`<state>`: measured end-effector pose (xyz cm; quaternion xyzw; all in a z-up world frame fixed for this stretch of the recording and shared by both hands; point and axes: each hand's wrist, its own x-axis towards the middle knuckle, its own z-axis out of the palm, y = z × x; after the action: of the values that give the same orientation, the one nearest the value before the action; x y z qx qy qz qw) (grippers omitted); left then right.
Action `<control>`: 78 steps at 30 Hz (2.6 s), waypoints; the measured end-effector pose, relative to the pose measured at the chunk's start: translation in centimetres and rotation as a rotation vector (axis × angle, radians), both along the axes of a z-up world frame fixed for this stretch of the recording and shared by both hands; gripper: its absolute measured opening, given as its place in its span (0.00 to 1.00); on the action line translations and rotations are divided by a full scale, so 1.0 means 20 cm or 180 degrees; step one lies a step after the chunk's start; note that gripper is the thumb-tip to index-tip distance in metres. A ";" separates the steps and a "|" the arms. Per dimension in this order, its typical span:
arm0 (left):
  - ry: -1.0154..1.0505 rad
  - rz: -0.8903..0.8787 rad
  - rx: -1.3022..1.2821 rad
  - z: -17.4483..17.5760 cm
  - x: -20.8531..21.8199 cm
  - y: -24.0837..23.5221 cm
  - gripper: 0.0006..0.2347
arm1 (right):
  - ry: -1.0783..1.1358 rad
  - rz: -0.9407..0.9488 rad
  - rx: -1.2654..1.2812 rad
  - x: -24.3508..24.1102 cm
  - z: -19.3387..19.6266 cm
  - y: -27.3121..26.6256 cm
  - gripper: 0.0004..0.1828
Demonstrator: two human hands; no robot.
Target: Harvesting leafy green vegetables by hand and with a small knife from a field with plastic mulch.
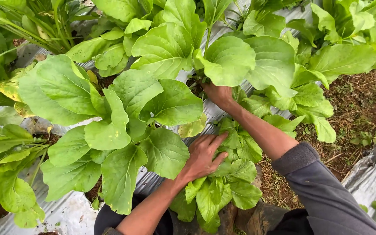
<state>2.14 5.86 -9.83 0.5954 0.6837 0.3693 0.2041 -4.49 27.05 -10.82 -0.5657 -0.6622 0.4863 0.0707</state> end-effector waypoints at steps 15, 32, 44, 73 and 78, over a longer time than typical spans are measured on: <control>-0.0974 0.0509 0.0743 -0.03 0.03 0.08 0.20 | 0.1093 0.0005 -0.0665 0.31 0.15 0.15 0.37; -0.2388 0.2211 0.1257 -0.39 -0.16 0.14 0.07 | 0.1053 0.0817 -0.0208 0.38 0.23 -0.34 0.33; -0.2228 0.2500 0.1546 -0.39 -0.17 0.21 0.11 | 0.1925 -0.0601 -0.1015 0.33 0.18 -0.30 0.24; -0.2650 -0.0774 0.0139 -0.24 -0.51 0.30 0.43 | 0.1769 -0.0136 0.0114 0.42 0.57 -0.42 0.17; -0.3986 0.1620 0.1005 -0.03 -0.26 0.30 0.12 | 0.1754 0.0656 0.0786 0.45 0.76 -0.53 0.20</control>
<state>-3.00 11.85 -10.51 0.1139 0.4936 0.7748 0.3782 4.49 16.50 4.30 -0.3297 -0.7260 0.5418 0.2659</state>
